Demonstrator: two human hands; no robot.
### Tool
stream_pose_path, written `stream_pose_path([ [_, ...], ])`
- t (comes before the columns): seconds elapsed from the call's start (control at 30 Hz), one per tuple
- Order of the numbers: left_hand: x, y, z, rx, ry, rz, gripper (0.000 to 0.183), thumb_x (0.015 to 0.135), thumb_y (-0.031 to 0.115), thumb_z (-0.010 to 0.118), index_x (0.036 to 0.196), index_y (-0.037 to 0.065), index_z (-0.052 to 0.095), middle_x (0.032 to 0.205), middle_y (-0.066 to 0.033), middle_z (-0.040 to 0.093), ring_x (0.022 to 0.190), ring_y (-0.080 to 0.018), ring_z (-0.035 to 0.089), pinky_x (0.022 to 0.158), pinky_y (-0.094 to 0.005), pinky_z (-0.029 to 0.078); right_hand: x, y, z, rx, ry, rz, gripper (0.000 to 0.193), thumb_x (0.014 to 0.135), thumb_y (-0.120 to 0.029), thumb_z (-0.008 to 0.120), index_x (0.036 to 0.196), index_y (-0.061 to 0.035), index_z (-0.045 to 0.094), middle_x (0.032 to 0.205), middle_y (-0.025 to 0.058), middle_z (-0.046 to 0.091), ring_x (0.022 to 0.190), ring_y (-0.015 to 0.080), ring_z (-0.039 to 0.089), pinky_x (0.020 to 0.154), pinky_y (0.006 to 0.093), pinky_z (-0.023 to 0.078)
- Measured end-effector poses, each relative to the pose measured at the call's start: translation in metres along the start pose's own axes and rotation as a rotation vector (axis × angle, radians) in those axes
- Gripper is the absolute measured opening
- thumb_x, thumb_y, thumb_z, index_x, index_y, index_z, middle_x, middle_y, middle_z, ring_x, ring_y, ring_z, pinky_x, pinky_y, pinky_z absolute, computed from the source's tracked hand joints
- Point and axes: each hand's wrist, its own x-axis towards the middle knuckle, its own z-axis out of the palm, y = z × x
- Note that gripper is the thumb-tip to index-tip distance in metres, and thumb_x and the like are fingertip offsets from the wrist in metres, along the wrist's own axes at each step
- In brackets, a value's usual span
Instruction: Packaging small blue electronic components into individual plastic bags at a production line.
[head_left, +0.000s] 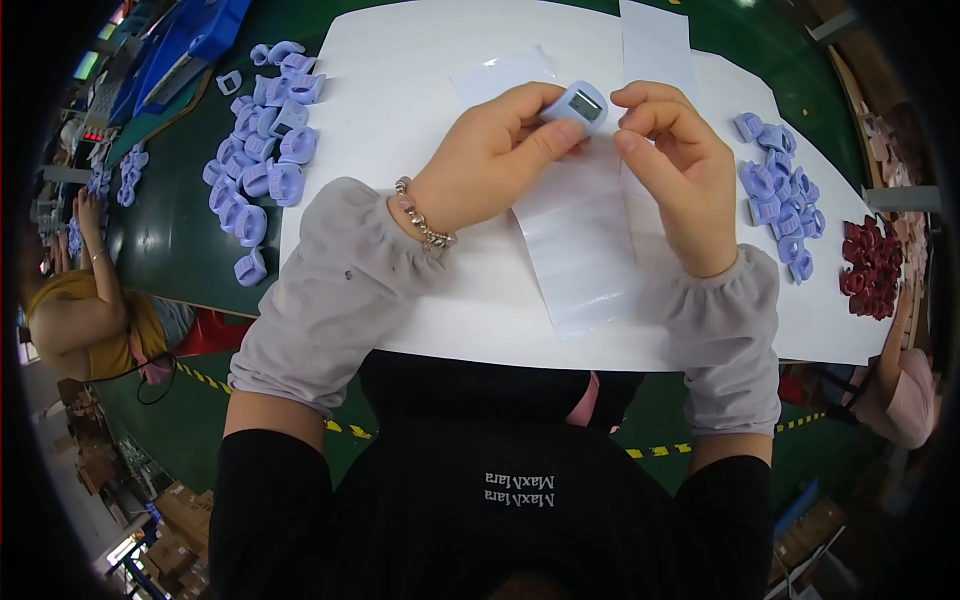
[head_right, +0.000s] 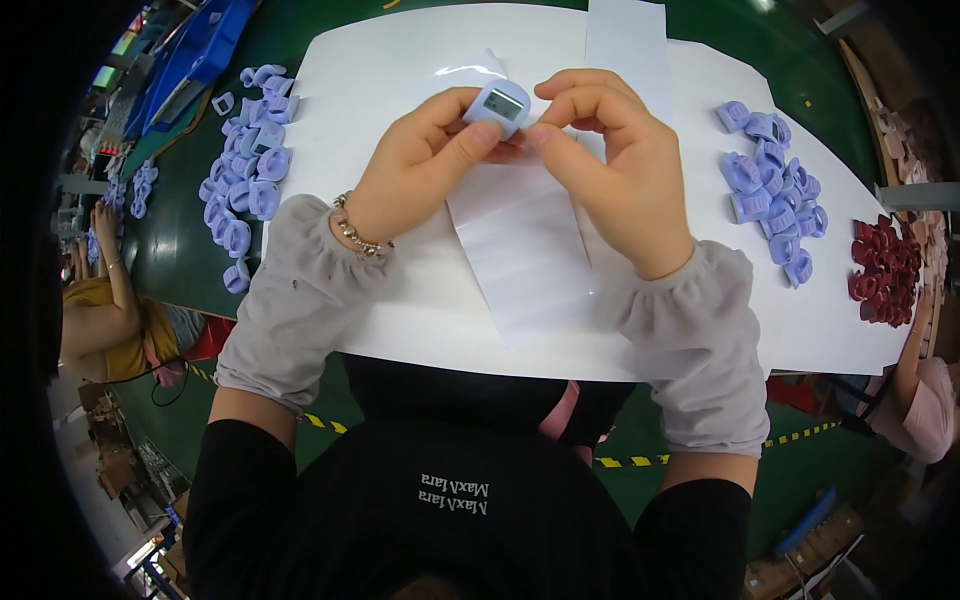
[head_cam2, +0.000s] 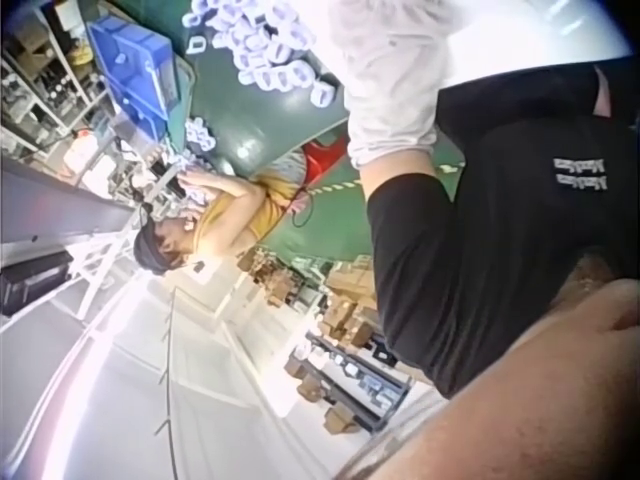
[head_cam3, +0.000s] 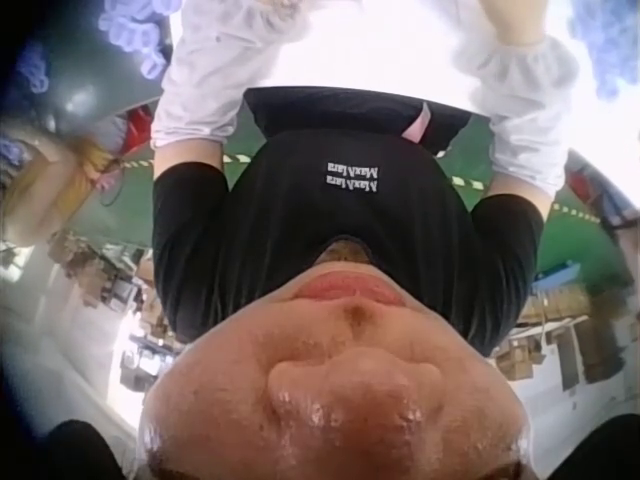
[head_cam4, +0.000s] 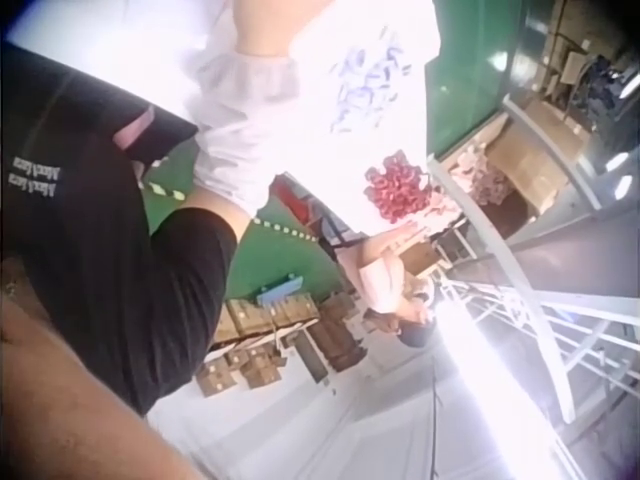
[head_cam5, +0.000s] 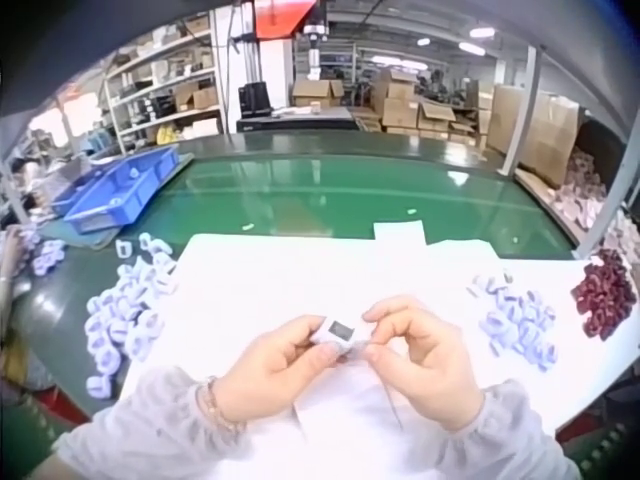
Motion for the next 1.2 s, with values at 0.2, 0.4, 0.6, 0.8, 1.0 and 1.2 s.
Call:
stream_pose_path([
  [0.2,0.005,0.007,-0.011,0.012,0.071,-0.157,0.034,0.097,0.024,0.054,0.116,-0.004,0.054,0.101,-0.0109,0.064,0.092,-0.0153,0.064,0.081,-0.0269,0.052,0.008,-0.008,-0.037,-0.226,-0.567,0.082,0.006,0.075,-0.001,0.061,0.078,-0.0023,0.056,0.114,0.0084,0.054,0.097,0.0160,0.050,0.090,0.0283,0.037],
  [0.4,0.006,0.003,-0.008,0.003,0.051,-0.163,0.036,0.098,0.028,0.052,0.115,-0.004,0.055,0.099,-0.0110,0.064,0.089,-0.0144,0.064,0.080,-0.0267,0.052,0.006,0.003,-0.027,-0.541,-0.590,0.195,0.011,0.074,-0.002,0.063,0.079,-0.0023,0.054,0.105,0.0071,0.054,0.092,0.0198,0.052,0.093,0.0290,0.038],
  [0.6,0.001,0.007,-0.008,-0.087,-0.089,-0.153,0.036,0.101,0.025,0.046,0.123,-0.002,0.052,0.104,-0.0118,0.064,0.093,-0.0176,0.064,0.086,-0.0284,0.051,0.006,-0.007,-0.016,-0.434,-0.302,0.022,0.043,0.073,-0.002,0.067,0.115,-0.0019,0.054,0.109,0.0072,0.058,0.096,0.0201,0.055,0.092,0.0300,0.043],
  [0.8,-0.017,0.036,-0.011,0.087,-0.060,-0.163,0.029,0.097,0.025,0.055,0.111,0.000,0.056,0.098,-0.0102,0.066,0.090,-0.0176,0.063,0.085,-0.0291,0.050,0.008,-0.012,-0.046,-0.657,-0.154,-0.004,0.049,0.077,-0.007,0.067,0.125,-0.0068,0.056,0.117,0.0093,0.060,0.109,0.0230,0.056,0.098,0.0323,0.040],
  [1.0,-0.079,0.091,-0.118,1.604,0.367,-0.188,0.023,0.080,0.023,0.072,0.083,0.002,0.061,0.069,-0.0130,0.059,0.062,-0.0295,0.055,0.055,-0.0392,0.042,-0.004,-0.026,-0.117,-1.074,0.336,-0.171,0.041,0.079,-0.017,0.067,0.118,-0.0071,0.061,0.113,0.0106,0.063,0.105,0.0251,0.058,0.094,0.0332,0.044],
  [1.2,-0.090,0.090,-0.125,1.088,0.206,-0.351,0.024,0.079,0.018,0.075,0.088,0.002,0.060,0.056,0.0016,0.049,0.055,-0.0110,0.050,0.049,-0.0297,0.038,0.006,-0.007,-0.040,-0.760,0.042,-0.227,0.031,0.086,-0.011,0.064,0.114,-0.0009,0.059,0.111,0.0102,0.062,0.100,0.0207,0.057,0.090,0.0320,0.042],
])
